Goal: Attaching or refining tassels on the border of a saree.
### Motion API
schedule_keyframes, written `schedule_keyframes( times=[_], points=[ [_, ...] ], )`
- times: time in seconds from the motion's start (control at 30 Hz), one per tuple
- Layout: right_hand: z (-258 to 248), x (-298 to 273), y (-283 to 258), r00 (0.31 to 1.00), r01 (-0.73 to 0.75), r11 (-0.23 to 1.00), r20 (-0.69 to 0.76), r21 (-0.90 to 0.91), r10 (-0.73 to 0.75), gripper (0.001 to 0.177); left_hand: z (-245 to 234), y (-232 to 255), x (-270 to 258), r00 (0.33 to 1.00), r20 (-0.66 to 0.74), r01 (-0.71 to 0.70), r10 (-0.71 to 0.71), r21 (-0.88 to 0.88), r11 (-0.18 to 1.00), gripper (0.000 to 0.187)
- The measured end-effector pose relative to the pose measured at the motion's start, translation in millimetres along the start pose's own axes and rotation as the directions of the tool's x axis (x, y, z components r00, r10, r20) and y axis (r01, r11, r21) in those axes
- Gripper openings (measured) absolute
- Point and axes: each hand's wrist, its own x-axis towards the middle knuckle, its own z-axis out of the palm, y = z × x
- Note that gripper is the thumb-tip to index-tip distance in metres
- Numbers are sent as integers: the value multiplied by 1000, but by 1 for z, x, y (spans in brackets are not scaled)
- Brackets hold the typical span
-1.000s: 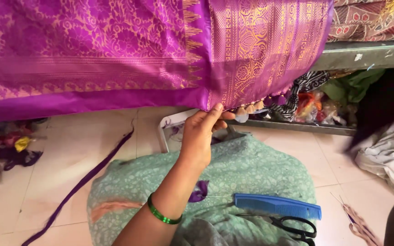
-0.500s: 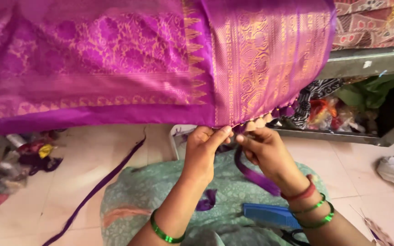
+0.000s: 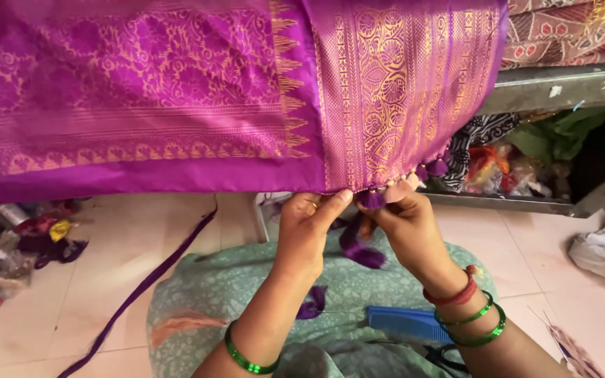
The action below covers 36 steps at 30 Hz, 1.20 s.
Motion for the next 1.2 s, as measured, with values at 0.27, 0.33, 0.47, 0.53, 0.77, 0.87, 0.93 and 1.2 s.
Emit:
schedule_keyframes(
  times=[0.27,0.33,0.47,0.53,0.77,0.87,0.93,1.2],
  points=[
    [24,5,-29,994,-99,906,-6,411,112,10,-3,-17,5,995,38,92,-90,-65,994,22],
    [21,-4,-28,986,-145,826,7,544,169,12,-6,-27,7,986,97,150,-137,-135,980,25],
    [9,-33,-32,862,235,899,-348,-370,-369,17,-6,-29,11,997,-72,-16,17,6,1000,17],
    [21,-30,-74,762,315,756,-322,-574,-562,18,-5,-26,10,997,-78,-12,12,-1,1000,18],
    [34,4,-106,783,538,522,163,-662,-600,15,-1,-19,9,1000,-7,9,-9,0,1000,19],
    [36,7,-92,853,483,723,79,-494,-516,13,-1,-9,9,995,-57,68,-77,-144,987,19],
    [39,3,-84,920,381,859,43,-342,-390,12,0,-5,6,990,-55,109,-129,-269,957,18],
    [15,30,-80,996,88,927,-63,366,-70,5,19,9,7,984,30,178,-178,-314,933,23]
  ],
)
